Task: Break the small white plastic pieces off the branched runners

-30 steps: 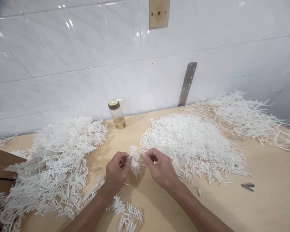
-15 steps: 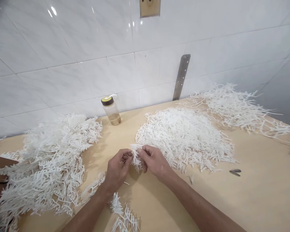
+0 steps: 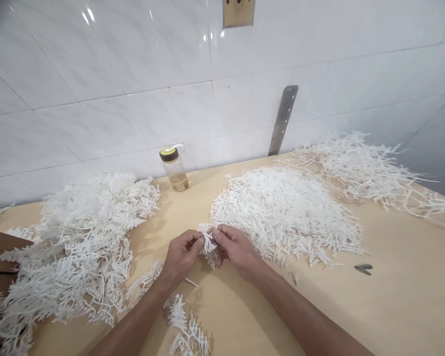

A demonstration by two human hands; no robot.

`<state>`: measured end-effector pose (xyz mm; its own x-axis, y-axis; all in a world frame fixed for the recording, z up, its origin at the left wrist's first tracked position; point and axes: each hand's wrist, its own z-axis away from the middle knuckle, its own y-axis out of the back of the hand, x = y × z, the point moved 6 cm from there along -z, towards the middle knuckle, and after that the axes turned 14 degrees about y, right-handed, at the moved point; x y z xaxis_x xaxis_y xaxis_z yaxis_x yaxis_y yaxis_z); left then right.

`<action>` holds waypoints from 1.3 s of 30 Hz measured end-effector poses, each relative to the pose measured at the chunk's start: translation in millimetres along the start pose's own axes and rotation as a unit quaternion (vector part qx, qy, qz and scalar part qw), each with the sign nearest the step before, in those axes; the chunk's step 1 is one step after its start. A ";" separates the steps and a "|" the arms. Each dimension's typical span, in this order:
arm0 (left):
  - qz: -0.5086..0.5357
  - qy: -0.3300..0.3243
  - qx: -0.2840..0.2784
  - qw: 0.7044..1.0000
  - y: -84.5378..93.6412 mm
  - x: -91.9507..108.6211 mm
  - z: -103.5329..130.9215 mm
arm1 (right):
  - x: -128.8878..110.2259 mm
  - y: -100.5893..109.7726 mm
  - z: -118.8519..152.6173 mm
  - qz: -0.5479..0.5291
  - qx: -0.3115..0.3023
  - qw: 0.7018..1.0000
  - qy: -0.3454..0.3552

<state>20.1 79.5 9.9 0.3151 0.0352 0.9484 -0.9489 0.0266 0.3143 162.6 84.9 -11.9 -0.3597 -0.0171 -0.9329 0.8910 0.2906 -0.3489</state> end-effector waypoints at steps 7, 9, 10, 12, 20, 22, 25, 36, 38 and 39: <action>0.024 0.067 0.014 0.997 -0.5 -0.9 0.4 | 5.0 5.7 -0.3 0.064 0.015 0.998 0.004; -0.003 0.071 0.019 0.997 -1.1 1.1 1.9 | 5.4 6.7 0.7 0.087 0.022 0.996 0.004; -0.015 0.069 0.020 0.997 -1.7 1.8 2.5 | 5.8 7.3 1.1 0.096 0.027 0.995 0.006; -0.025 0.064 0.010 0.998 -4.2 1.2 2.8 | 7.0 8.6 1.6 0.109 0.036 0.993 0.010; 0.102 0.131 0.022 0.986 -1.6 -10.5 -1.0 | 9.1 14.1 -0.3 0.110 0.078 0.991 0.027; 0.117 0.132 0.013 0.984 -0.6 -6.0 -0.1 | 9.4 15.3 -0.1 0.107 0.085 0.990 0.022; 0.143 0.149 -0.025 0.978 -2.2 -1.5 1.9 | 8.4 15.9 0.2 0.106 0.086 0.990 0.016; 0.141 0.156 -0.029 0.977 -1.9 -10.1 -4.1 | 0.4 11.4 -1.7 0.106 0.080 0.991 0.024; 0.099 0.136 -0.015 0.986 -1.1 -10.0 -4.7 | 0.7 11.8 -1.7 0.116 0.077 0.990 0.025; 0.083 0.128 -0.012 0.988 -1.0 -9.9 -4.7 | 0.7 12.0 -1.8 0.120 0.075 0.990 0.026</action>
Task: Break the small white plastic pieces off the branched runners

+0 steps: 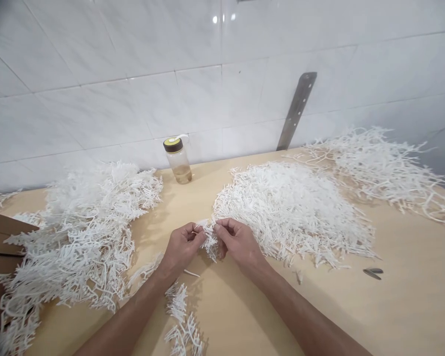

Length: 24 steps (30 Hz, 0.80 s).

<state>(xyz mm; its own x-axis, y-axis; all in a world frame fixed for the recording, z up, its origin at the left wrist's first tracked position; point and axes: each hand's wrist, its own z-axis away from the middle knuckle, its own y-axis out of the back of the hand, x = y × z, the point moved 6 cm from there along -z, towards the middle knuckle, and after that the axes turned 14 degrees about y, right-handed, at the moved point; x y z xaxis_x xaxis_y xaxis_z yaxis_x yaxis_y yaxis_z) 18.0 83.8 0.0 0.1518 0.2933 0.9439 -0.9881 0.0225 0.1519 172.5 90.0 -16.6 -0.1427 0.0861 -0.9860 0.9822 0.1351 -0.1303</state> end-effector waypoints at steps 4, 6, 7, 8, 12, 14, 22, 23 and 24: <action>-0.002 -0.016 0.001 1.000 0.3 -0.4 -0.4 | -0.4 -0.8 0.0 0.001 -0.005 1.000 -0.002; 0.017 -0.009 -0.011 1.000 -0.4 -1.3 -1.4 | -0.9 -1.4 0.2 0.002 -0.008 1.000 -0.002; 0.028 -0.002 -0.019 0.999 -1.0 -1.7 -1.8 | -1.1 -1.5 0.3 0.004 -0.008 1.000 0.000; 0.041 0.007 -0.028 0.999 -1.7 -2.0 -2.0 | -1.2 -1.4 0.3 0.009 -0.009 1.000 0.002; 0.085 0.050 -0.061 0.993 -2.8 -1.3 0.1 | -0.6 -0.3 0.0 0.028 -0.013 0.999 0.017; 0.100 0.069 -0.072 0.990 -2.4 -0.1 2.3 | -1.2 0.5 -0.3 0.038 -0.012 0.999 0.027; 0.120 0.081 -0.073 0.987 0.1 2.8 5.3 | -10.1 -7.2 1.9 0.056 -0.076 0.995 0.036; 0.116 0.077 -0.071 0.988 0.2 2.7 4.9 | -11.1 -7.8 2.1 0.057 -0.082 0.994 0.038; 0.111 0.074 -0.070 0.989 0.1 2.3 4.4 | -12.0 -7.6 2.2 0.058 -0.082 0.994 0.040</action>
<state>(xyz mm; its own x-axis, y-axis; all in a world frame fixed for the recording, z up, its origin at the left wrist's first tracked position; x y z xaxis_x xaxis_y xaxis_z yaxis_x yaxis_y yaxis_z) 18.4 80.3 3.5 -0.0636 0.4418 0.8949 -0.9919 0.0709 -0.1055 167.1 85.8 -4.1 -0.0455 0.1880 -0.9811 0.9604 0.2786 0.0088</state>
